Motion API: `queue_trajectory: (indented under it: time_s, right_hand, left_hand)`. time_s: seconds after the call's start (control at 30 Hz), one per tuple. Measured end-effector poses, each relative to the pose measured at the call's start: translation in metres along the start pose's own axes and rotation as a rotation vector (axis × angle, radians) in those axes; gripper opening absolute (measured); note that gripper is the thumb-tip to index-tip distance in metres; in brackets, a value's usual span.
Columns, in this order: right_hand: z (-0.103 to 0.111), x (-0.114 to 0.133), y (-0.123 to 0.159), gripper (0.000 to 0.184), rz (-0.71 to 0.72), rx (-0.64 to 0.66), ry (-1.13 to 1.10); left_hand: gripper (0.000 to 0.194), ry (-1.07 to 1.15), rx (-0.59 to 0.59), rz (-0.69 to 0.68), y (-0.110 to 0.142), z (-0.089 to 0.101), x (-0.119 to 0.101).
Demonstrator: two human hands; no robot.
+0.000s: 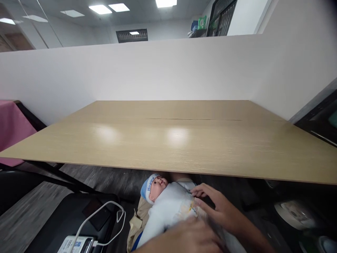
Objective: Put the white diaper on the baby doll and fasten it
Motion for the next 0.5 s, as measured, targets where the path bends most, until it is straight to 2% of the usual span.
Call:
queue_trajectory:
  time_s: [0.07, 0.13, 0.23, 0.33, 0.43, 0.5]
  right_hand:
    - [0.007, -0.042, 0.004, 0.034, -0.066, -0.03, 0.024]
    - [0.0, -0.069, 0.006, 0.031, -0.107, 0.013, -0.001]
    - [-0.012, -0.074, 0.003, 0.032, -0.103, 0.08, -0.022]
    - [-0.011, -0.069, -0.006, 0.04, -0.076, 0.085, 0.028]
    - [-0.001, -0.079, -0.015, 0.044, -0.076, 0.042, 0.106]
    - [0.011, -0.092, -0.017, 0.047, -0.111, -0.046, 0.159]
  left_hand:
    - [0.038, 0.033, -0.045, 0.022, 0.013, 0.0, -0.016]
    - [0.043, 0.087, -0.097, 0.079, 0.024, 0.006, -0.017]
    - [0.042, 0.156, -0.112, 0.101, 0.026, 0.012, -0.005]
    - [0.033, 0.185, -0.134, 0.079, 0.017, 0.013, 0.003]
    - [0.023, 0.217, -0.193, 0.042, 0.018, 0.018, -0.004]
    - [0.019, 0.272, -0.207, 0.013, 0.03, 0.024, -0.016]
Point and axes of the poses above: each hand's wrist, its own y-axis away from the middle knuckle, its own z-axis out of the back of the hand, x = y × z, the point moved 8 cm from there along -y, towards the middle knuckle, and after that the axes turned 12 degrees about x, right-handed, at the moved point
